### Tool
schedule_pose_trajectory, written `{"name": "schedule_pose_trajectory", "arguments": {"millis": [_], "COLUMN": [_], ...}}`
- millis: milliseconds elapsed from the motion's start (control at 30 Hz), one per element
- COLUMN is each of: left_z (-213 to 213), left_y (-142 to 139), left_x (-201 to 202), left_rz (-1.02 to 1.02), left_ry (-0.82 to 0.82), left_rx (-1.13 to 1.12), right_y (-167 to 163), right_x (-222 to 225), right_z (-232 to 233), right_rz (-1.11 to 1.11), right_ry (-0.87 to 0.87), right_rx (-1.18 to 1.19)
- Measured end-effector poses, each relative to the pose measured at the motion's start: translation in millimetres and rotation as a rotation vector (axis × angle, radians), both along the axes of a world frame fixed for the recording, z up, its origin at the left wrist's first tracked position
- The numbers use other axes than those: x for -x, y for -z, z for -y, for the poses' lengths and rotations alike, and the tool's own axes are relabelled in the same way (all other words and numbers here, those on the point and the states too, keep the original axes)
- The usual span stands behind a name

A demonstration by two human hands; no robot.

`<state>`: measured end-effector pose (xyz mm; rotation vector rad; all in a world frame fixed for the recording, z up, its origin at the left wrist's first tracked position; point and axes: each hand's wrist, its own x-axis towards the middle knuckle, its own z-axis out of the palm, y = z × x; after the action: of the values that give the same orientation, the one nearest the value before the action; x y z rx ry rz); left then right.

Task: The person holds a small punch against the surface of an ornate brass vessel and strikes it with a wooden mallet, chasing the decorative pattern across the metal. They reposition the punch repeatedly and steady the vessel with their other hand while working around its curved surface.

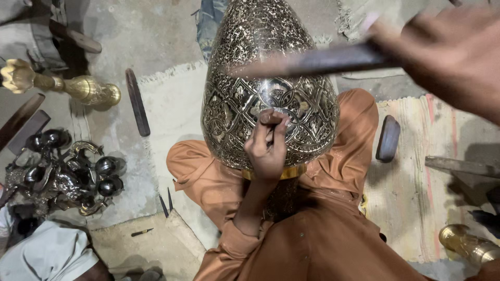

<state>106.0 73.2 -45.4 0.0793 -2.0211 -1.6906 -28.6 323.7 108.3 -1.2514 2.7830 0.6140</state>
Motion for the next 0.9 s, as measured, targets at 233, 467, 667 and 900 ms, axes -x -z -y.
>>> {"name": "schedule_pose_trajectory", "arguments": {"millis": [233,467,667,900], "left_z": [3.7,7.1,10.0,12.1], "left_y": [12.1,8.5,6.4,0.8], "left_x": [-0.1,-1.8,-0.9,-1.6], "left_rz": [-0.009,0.07,-0.002,0.107], "left_ry": [0.016,0.066,0.033,0.05], "left_rx": [0.061,-0.02,0.094,0.014], "right_y": [-27.6,-39.0,-52.3,-41.4], "right_x": [-2.7,-3.2,-10.4,-12.4], "right_z": [24.8,54.2,66.8,58.3], "right_rz": [0.029,-0.193,-0.218,0.006], "right_ry": [-0.205,-0.193,-0.184,-0.119], "right_rx": [0.102,-0.395,-0.295,0.037]}}
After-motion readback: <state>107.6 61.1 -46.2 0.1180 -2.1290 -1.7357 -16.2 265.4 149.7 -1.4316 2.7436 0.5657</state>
